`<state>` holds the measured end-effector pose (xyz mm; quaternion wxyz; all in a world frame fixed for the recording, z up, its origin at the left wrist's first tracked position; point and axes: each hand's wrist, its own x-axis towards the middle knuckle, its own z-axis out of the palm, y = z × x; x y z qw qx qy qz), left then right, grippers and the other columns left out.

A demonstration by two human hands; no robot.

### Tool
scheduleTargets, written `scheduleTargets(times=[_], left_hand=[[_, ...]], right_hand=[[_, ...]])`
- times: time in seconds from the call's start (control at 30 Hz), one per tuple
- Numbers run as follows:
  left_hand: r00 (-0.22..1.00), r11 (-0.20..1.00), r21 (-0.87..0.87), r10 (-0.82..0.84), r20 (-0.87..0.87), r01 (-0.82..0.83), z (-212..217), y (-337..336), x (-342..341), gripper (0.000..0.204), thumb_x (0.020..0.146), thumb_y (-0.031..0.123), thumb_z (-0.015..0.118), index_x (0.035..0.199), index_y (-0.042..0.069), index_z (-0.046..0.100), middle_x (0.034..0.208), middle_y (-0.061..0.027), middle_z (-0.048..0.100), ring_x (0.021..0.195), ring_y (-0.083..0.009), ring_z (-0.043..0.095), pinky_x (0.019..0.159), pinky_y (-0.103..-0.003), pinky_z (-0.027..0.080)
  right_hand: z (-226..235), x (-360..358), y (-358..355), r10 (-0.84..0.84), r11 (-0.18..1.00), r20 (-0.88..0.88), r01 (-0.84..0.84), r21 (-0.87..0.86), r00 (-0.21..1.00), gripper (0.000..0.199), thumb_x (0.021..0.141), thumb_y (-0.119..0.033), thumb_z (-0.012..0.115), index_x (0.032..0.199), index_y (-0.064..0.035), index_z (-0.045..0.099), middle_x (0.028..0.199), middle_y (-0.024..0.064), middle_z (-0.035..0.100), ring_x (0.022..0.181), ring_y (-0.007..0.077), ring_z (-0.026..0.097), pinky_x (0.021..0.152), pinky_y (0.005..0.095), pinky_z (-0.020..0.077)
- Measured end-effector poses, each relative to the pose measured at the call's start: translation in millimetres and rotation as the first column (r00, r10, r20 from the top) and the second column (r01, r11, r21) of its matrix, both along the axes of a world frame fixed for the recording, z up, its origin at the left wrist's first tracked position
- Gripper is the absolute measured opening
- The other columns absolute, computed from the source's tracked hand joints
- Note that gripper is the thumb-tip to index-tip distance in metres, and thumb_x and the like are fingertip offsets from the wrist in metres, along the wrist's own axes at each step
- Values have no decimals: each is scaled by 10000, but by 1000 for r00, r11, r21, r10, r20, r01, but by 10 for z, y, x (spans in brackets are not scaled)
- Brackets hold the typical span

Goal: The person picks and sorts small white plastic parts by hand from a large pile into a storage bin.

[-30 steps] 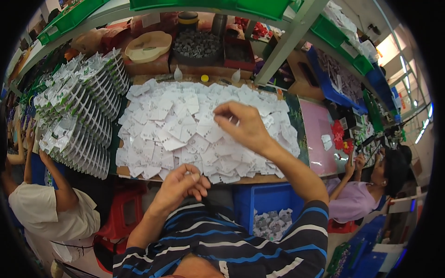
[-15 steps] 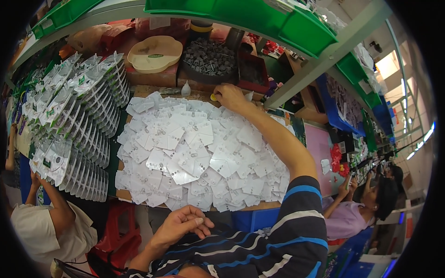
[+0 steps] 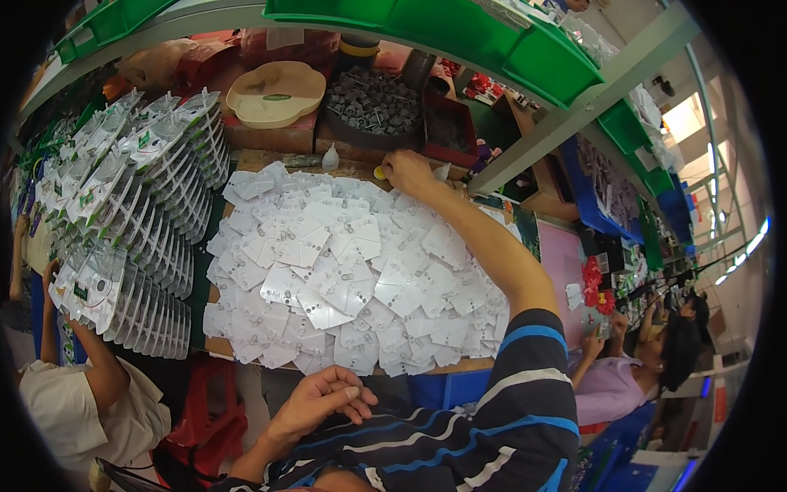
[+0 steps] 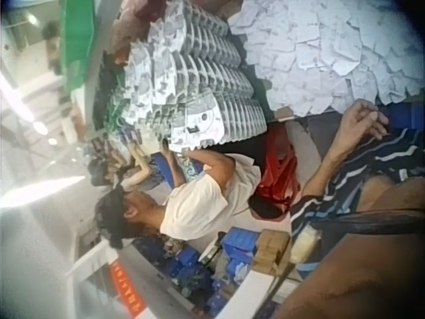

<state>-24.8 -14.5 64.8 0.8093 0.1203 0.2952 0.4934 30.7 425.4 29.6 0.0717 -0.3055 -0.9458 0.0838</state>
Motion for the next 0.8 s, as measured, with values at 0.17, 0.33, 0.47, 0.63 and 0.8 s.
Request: scheduleTargets(times=[0.17,0.33,0.47,0.63,0.8], left_hand=[[1000,1000,16,3,-15,-3,45,-80,97,218,988,102,523,1149,-42,488,1093,-211,645,912,-228,666,794,-319,556],[1000,999,28,-27,-5,27,61,-114,221,217,987,93,521,1151,-44,482,1085,-216,644,907,-233,667,790,-326,559],[999,999,37,-10,-43,11,61,-193,281,192,984,83,518,1134,-32,483,1072,-224,646,883,-240,672,764,-326,566],[999,1000,18,22,-36,-21,37,-178,347,149,970,50,527,1095,-27,504,1025,-222,658,839,-245,691,709,-314,586],[995,997,57,-50,-85,55,85,-111,368,201,981,97,528,1127,-34,484,1059,-219,649,866,-237,676,739,-320,572]], right_hand=[[54,-15,-28,-103,993,-29,101,-68,994,193,814,-171,597,855,-29,722,878,202,693,843,363,671,775,443,530],[233,194,-108,-116,993,-151,110,-44,982,223,790,-200,631,891,-22,721,854,190,697,800,358,676,735,416,535],[719,404,-598,-209,891,-286,62,-450,935,218,842,-193,640,941,-11,709,780,108,711,686,176,669,634,306,514],[1263,988,-1556,7,906,-305,-136,-401,952,206,878,-159,658,999,7,659,827,64,662,722,120,629,641,260,493],[1161,1249,-1838,178,956,-253,-228,-186,951,134,867,-81,649,972,1,639,898,113,654,787,238,655,681,328,524]])
